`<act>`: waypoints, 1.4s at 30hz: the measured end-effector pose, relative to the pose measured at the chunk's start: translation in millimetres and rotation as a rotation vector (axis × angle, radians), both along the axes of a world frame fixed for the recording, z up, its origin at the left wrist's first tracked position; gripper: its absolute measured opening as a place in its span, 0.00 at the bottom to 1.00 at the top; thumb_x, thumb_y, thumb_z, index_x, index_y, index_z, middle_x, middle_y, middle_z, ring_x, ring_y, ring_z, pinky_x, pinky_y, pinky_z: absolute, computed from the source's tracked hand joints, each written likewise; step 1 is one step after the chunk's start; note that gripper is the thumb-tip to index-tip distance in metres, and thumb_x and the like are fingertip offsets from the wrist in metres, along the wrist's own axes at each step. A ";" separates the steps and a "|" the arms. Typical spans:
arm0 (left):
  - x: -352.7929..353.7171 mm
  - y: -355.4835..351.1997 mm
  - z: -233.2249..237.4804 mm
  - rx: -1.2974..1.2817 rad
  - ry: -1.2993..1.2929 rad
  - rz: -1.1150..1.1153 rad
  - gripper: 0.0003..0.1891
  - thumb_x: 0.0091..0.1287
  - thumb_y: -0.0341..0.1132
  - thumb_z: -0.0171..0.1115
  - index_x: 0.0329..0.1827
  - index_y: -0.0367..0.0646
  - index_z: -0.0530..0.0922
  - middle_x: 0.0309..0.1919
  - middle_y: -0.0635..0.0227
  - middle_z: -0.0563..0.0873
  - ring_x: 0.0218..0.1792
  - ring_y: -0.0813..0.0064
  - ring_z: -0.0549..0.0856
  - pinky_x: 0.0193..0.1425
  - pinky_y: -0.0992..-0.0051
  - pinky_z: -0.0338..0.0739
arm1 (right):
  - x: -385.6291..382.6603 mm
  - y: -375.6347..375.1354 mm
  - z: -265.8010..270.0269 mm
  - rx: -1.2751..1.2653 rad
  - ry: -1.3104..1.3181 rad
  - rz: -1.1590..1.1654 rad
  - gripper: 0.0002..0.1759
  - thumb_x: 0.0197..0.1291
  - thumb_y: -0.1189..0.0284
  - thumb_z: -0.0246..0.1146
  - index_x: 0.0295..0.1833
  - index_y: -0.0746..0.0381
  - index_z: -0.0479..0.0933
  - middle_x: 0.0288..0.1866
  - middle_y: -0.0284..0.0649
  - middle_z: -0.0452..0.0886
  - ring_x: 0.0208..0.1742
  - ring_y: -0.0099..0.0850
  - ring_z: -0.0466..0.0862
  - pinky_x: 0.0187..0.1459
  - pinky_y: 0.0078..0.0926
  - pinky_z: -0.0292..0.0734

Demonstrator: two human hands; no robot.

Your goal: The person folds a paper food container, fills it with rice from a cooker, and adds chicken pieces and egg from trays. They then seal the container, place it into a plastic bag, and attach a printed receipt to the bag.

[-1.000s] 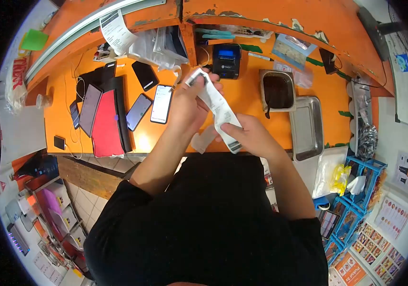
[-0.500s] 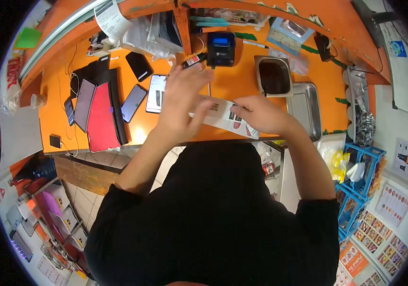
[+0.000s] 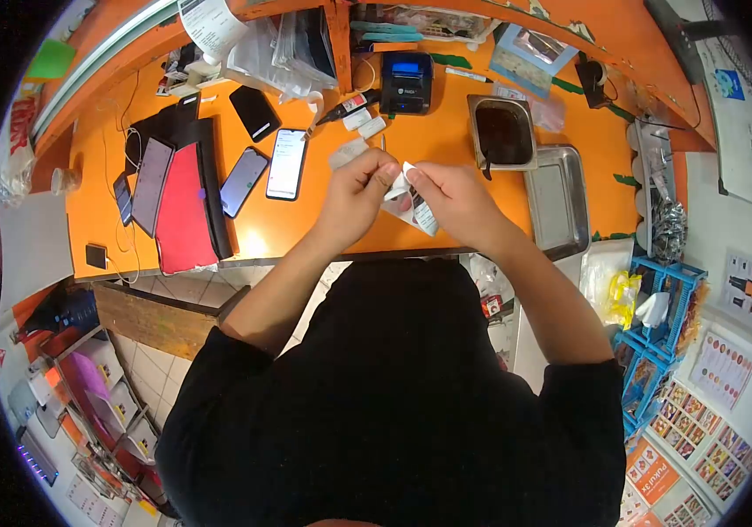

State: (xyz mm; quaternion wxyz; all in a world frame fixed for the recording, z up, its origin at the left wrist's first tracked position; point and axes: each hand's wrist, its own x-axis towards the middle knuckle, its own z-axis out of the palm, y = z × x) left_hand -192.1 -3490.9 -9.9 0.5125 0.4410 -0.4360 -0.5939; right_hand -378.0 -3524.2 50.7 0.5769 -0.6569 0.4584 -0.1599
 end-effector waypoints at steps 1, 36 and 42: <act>2.4 1.7 -0.5 -0.073 -0.126 -0.021 0.08 0.79 0.33 0.62 0.43 0.37 0.80 0.27 0.63 0.83 0.29 0.80 0.78 0.36 0.74 0.75 | 0.6 1.9 -1.3 0.020 -0.015 -0.016 0.18 0.81 0.64 0.57 0.45 0.67 0.83 0.30 0.37 0.85 0.31 0.24 0.82 0.36 0.28 0.76; 223.0 -43.8 -47.9 0.382 -1.029 0.259 0.10 0.62 0.35 0.74 0.45 0.44 0.87 0.38 0.58 0.92 0.38 0.58 0.91 0.45 0.66 0.84 | -49.1 -60.3 -22.0 0.071 0.305 0.400 0.19 0.72 0.64 0.68 0.60 0.67 0.81 0.46 0.43 0.86 0.47 0.27 0.84 0.50 0.30 0.79; 38.3 -17.0 31.4 -0.352 -0.697 0.105 0.26 0.62 0.31 0.77 0.63 0.39 0.79 0.52 0.56 0.81 0.49 0.61 0.85 0.51 0.65 0.81 | -13.6 -59.8 4.9 0.065 0.425 0.394 0.15 0.73 0.65 0.65 0.55 0.66 0.81 0.35 0.43 0.84 0.35 0.29 0.82 0.41 0.30 0.79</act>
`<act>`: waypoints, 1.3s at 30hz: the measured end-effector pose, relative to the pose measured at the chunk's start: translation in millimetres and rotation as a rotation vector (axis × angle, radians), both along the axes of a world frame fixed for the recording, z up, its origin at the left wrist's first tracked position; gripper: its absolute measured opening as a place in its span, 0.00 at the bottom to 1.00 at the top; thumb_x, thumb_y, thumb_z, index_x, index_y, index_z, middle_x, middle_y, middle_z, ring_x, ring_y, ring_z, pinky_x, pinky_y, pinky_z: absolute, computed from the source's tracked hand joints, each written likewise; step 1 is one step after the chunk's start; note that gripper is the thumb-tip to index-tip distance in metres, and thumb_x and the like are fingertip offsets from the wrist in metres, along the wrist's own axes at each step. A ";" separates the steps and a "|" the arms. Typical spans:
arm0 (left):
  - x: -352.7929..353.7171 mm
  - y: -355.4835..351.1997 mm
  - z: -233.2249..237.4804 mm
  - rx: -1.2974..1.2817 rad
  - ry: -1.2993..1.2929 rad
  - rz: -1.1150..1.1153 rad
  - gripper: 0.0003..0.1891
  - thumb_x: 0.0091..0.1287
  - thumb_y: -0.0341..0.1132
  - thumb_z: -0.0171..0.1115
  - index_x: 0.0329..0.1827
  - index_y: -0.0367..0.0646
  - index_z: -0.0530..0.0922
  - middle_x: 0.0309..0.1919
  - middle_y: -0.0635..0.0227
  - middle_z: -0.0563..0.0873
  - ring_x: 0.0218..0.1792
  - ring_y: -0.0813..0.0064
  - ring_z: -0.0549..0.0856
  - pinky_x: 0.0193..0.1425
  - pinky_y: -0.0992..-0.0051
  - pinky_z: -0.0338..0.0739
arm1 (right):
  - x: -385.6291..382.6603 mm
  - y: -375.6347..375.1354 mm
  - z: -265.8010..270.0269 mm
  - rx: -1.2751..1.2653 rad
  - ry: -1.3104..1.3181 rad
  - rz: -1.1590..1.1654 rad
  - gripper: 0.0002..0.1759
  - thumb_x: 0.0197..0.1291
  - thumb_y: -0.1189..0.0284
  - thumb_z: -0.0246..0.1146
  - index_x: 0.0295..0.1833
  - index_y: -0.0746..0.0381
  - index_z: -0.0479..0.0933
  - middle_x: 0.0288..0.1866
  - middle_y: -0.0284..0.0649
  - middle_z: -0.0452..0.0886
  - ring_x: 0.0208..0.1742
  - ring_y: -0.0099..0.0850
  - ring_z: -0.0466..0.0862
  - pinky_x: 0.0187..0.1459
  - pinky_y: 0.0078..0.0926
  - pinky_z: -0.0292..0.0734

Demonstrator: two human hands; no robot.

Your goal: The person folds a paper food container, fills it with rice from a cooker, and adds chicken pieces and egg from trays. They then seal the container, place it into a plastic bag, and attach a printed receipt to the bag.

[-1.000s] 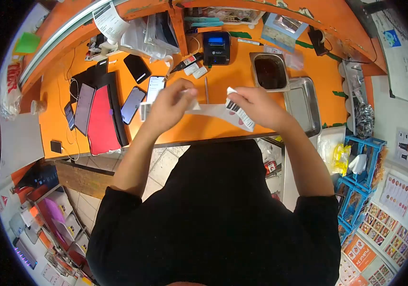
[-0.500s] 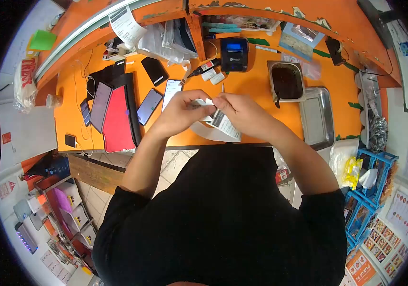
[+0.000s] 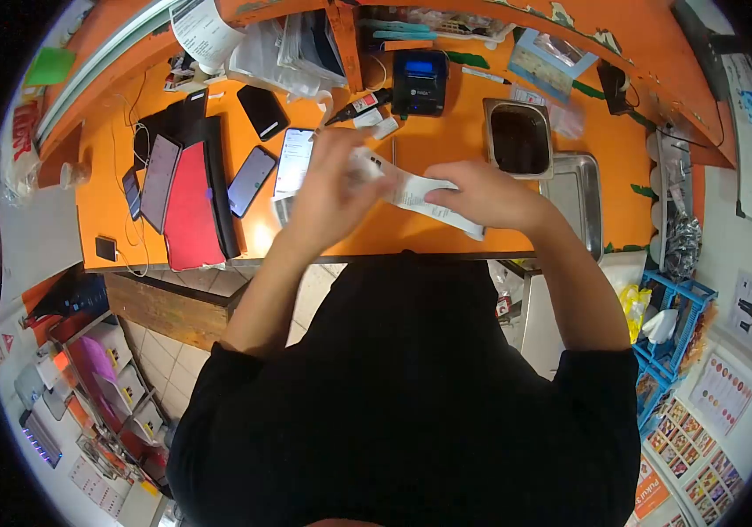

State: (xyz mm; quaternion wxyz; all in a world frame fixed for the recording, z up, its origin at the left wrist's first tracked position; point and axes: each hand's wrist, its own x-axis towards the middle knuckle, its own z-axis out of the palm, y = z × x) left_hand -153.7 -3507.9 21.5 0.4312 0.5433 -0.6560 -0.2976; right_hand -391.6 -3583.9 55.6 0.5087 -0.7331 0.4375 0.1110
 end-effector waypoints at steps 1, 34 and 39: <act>-14.3 -5.9 -4.9 -0.043 0.018 -0.086 0.21 0.64 0.32 0.77 0.59 0.37 0.81 0.45 0.58 0.84 0.43 0.68 0.86 0.47 0.70 0.81 | 2.8 -2.0 1.2 -0.080 -0.080 0.076 0.14 0.73 0.65 0.66 0.55 0.65 0.82 0.36 0.44 0.85 0.35 0.30 0.84 0.40 0.30 0.78; -21.0 -71.8 -94.6 0.881 0.402 -0.478 0.13 0.70 0.36 0.74 0.53 0.39 0.86 0.34 0.67 0.90 0.37 0.76 0.87 0.45 0.76 0.79 | -55.2 -34.4 -39.6 0.045 -0.081 -0.228 0.12 0.72 0.67 0.68 0.44 0.68 0.85 0.31 0.34 0.86 0.31 0.18 0.81 0.34 0.21 0.76; -14.4 -96.3 -88.9 0.090 -0.456 0.092 0.27 0.62 0.35 0.76 0.65 0.43 0.80 0.47 0.49 0.89 0.50 0.43 0.88 0.54 0.53 0.83 | -164.8 -17.1 -77.5 -0.220 -0.281 -0.960 0.11 0.73 0.68 0.67 0.45 0.66 0.85 0.32 0.36 0.87 0.35 0.18 0.83 0.38 0.25 0.78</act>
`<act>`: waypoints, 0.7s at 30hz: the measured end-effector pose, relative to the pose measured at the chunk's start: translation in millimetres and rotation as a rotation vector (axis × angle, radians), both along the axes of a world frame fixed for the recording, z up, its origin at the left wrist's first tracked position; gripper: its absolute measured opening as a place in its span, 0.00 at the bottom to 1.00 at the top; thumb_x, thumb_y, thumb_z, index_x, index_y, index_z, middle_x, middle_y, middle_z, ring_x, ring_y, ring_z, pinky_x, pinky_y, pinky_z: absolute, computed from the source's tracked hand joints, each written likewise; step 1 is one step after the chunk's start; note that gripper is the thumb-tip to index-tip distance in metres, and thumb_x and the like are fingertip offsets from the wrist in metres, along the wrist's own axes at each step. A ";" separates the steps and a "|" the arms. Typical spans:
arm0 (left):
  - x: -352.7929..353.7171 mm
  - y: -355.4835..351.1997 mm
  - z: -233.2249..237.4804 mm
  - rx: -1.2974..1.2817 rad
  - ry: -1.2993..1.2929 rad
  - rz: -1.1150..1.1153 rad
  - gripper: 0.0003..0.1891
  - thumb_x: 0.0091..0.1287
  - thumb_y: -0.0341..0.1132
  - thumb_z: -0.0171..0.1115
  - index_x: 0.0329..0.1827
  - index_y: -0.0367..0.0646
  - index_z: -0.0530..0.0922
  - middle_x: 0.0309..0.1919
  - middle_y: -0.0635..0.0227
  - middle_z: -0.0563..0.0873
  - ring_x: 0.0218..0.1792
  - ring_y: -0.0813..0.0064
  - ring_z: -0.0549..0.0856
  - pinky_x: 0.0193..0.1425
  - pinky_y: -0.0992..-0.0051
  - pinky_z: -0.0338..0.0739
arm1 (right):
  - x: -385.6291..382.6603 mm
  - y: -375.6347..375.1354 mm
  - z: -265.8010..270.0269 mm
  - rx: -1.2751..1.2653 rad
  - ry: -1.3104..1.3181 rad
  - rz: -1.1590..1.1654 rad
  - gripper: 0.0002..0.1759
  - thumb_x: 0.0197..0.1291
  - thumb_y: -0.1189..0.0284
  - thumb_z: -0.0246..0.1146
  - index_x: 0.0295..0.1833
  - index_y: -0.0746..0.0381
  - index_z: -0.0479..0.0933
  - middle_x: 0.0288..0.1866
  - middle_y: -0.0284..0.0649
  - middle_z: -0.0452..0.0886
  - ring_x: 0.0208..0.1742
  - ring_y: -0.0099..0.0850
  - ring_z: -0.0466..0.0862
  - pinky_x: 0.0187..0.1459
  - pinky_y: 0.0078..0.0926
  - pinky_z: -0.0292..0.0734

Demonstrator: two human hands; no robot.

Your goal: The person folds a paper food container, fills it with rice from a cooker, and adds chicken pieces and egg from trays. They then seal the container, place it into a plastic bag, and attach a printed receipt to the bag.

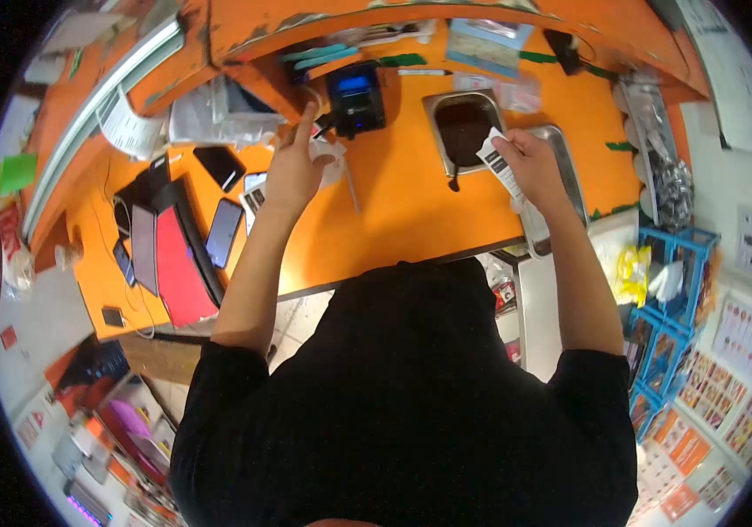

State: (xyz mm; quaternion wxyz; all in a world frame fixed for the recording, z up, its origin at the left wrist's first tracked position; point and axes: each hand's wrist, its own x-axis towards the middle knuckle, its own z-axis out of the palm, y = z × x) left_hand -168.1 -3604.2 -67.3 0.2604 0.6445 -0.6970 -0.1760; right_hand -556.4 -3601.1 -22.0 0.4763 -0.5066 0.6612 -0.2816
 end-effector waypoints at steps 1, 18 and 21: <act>-14.1 7.0 17.2 -0.018 0.001 -0.040 0.27 0.62 0.35 0.76 0.65 0.43 0.80 0.47 0.49 0.89 0.50 0.43 0.88 0.54 0.53 0.83 | -10.5 13.8 -3.6 -0.018 0.001 -0.040 0.11 0.73 0.68 0.67 0.45 0.66 0.85 0.32 0.36 0.87 0.35 0.18 0.83 0.38 0.25 0.78; -299.3 136.7 75.1 0.847 0.687 -0.701 0.08 0.79 0.39 0.63 0.52 0.46 0.82 0.35 0.80 0.84 0.29 0.92 0.76 0.25 0.84 0.61 | -63.9 349.2 43.1 0.114 -0.679 -0.204 0.22 0.76 0.59 0.62 0.62 0.66 0.77 0.46 0.43 0.90 0.39 0.32 0.90 0.40 0.32 0.85; -358.3 162.7 68.0 0.951 0.756 -0.725 0.11 0.79 0.39 0.62 0.60 0.48 0.78 0.41 0.76 0.85 0.36 0.87 0.82 0.27 0.82 0.67 | -90.3 415.0 32.4 0.141 -0.785 -0.430 0.19 0.81 0.60 0.56 0.60 0.64 0.79 0.45 0.41 0.90 0.39 0.29 0.90 0.38 0.28 0.85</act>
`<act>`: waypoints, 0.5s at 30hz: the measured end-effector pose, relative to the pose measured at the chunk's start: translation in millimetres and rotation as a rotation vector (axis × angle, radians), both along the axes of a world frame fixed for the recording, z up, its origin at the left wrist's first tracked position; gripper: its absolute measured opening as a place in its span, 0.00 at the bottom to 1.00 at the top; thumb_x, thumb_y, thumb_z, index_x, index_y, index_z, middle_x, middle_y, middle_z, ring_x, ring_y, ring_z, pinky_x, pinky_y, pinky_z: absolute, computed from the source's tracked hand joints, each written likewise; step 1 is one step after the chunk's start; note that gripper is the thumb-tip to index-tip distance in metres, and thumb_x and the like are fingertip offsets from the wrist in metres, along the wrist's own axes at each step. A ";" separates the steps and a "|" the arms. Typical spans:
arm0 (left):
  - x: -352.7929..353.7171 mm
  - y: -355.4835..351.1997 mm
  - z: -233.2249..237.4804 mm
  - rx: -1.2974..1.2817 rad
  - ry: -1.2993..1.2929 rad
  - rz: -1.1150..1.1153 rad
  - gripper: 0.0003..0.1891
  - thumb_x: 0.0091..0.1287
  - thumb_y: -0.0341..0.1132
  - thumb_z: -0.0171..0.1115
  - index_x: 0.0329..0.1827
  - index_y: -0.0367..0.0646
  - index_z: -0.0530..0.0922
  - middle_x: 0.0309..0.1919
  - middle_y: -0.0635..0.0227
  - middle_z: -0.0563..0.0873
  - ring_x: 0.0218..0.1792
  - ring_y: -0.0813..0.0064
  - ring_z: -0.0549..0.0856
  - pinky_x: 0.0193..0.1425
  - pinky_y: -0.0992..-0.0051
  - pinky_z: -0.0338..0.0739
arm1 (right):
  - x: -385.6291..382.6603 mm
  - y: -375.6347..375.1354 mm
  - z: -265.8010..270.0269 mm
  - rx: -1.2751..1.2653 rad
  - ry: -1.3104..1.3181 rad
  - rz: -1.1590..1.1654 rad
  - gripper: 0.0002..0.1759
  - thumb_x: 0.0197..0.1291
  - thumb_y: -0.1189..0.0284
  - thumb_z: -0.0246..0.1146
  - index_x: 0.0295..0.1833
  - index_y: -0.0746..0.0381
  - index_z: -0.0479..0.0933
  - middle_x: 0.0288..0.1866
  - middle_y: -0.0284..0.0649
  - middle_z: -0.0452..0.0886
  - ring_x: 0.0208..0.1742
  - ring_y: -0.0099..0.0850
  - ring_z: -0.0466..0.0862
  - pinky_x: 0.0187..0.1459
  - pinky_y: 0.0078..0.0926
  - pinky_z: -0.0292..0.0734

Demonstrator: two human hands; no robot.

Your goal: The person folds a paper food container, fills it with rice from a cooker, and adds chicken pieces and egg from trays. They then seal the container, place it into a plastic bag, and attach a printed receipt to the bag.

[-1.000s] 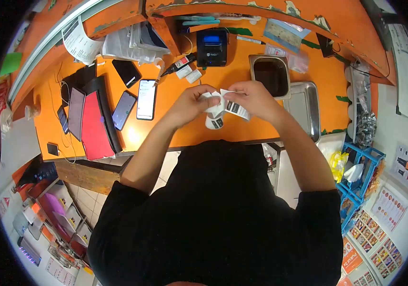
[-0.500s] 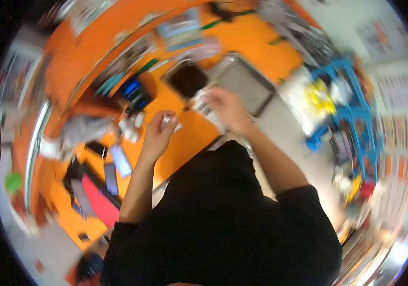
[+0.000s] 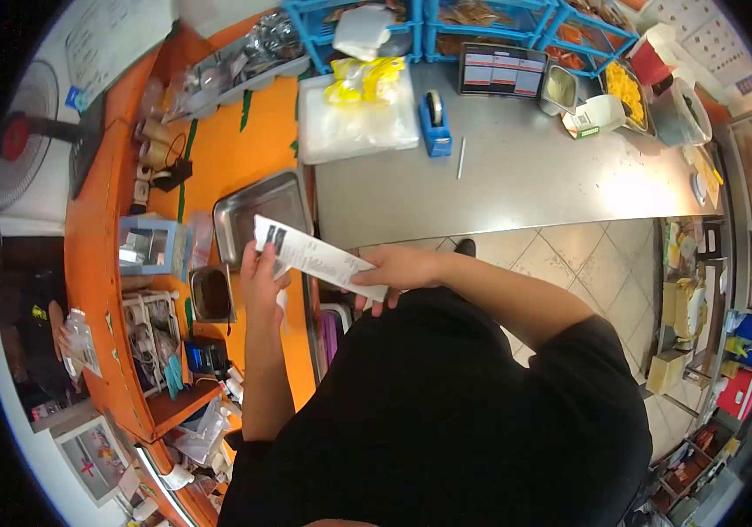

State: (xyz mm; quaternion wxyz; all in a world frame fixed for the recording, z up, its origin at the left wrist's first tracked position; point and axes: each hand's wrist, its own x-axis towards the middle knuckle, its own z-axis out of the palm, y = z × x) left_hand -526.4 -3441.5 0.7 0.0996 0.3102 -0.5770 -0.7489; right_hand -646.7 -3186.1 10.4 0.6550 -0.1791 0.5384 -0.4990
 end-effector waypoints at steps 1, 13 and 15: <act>-24.8 24.3 2.5 0.020 -0.022 -0.007 0.11 0.80 0.38 0.62 0.60 0.47 0.77 0.41 0.75 0.85 0.36 0.86 0.82 0.28 0.82 0.69 | -8.9 20.7 -5.9 0.007 0.015 -0.049 0.19 0.82 0.62 0.52 0.62 0.64 0.77 0.42 0.39 0.88 0.33 0.26 0.87 0.34 0.24 0.82; -222.5 208.1 -148.3 -0.743 -0.226 -0.353 0.17 0.71 0.38 0.71 0.61 0.51 0.80 0.54 0.61 0.89 0.50 0.65 0.87 0.50 0.66 0.81 | -171.3 340.7 -142.8 0.467 0.038 -0.263 0.14 0.72 0.62 0.61 0.51 0.61 0.81 0.31 0.35 0.77 0.31 0.29 0.79 0.33 0.31 0.75; -239.7 212.8 -151.7 -0.867 -0.305 -0.362 0.27 0.67 0.42 0.76 0.68 0.50 0.79 0.53 0.58 0.90 0.53 0.58 0.89 0.52 0.64 0.82 | -178.0 354.3 -159.1 0.454 -0.101 -0.303 0.15 0.72 0.61 0.62 0.53 0.60 0.81 0.31 0.35 0.77 0.30 0.30 0.78 0.32 0.32 0.75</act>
